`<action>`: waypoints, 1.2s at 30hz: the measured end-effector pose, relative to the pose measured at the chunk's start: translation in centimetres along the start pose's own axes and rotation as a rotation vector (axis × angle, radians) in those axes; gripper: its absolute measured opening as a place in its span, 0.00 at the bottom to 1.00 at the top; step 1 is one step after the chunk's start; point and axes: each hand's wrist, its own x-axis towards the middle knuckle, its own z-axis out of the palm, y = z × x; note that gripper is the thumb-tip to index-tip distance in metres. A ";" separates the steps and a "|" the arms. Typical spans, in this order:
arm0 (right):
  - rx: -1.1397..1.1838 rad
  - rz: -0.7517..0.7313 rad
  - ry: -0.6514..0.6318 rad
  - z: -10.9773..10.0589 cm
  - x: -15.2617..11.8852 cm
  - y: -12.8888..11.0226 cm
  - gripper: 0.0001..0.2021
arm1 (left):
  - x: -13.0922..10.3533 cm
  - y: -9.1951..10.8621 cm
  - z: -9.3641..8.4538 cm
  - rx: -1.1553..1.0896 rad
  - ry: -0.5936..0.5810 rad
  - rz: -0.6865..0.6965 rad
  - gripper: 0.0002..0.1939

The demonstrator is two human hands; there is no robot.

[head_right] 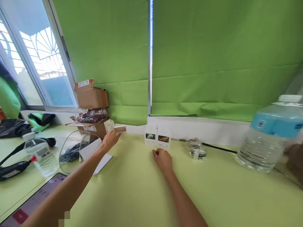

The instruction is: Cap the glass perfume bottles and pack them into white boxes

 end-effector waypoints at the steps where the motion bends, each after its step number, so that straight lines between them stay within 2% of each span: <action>1: 0.007 0.003 0.008 -0.1 -0.1 0.0 0.20 | -0.5 0.5 -0.2 -0.014 0.013 0.018 0.24; 9: 0.074 0.006 0.020 -0.5 -0.6 0.1 0.20 | -6.0 5.6 -1.2 -0.183 0.103 0.154 0.19; 13: 0.116 0.015 0.032 -0.6 -0.9 0.2 0.17 | -9.4 8.6 -1.4 -0.432 0.047 0.143 0.16; 16: 0.163 0.016 0.040 -0.7 -1.0 0.4 0.14 | -11.6 10.2 -1.4 -0.480 0.003 0.152 0.16; 20: 0.248 0.025 0.050 -0.7 -1.3 0.7 0.13 | -13.2 10.9 -0.7 -0.408 0.046 0.181 0.16; 22: 0.298 0.026 0.060 -0.7 -1.4 0.7 0.12 | -13.5 10.9 0.1 -0.422 0.050 0.241 0.17; 25: 0.381 0.012 0.074 -0.7 -1.6 0.6 0.11 | -13.9 10.9 1.3 -0.466 0.026 0.316 0.23; 29: 0.488 -0.019 0.077 -1.1 -2.3 0.5 0.12 | -14.3 10.9 2.3 -0.538 -0.040 0.321 0.28; 36: 0.659 -0.084 0.024 -3.0 -6.2 2.4 0.17 | -14.9 11.5 1.5 -0.561 -0.024 0.386 0.21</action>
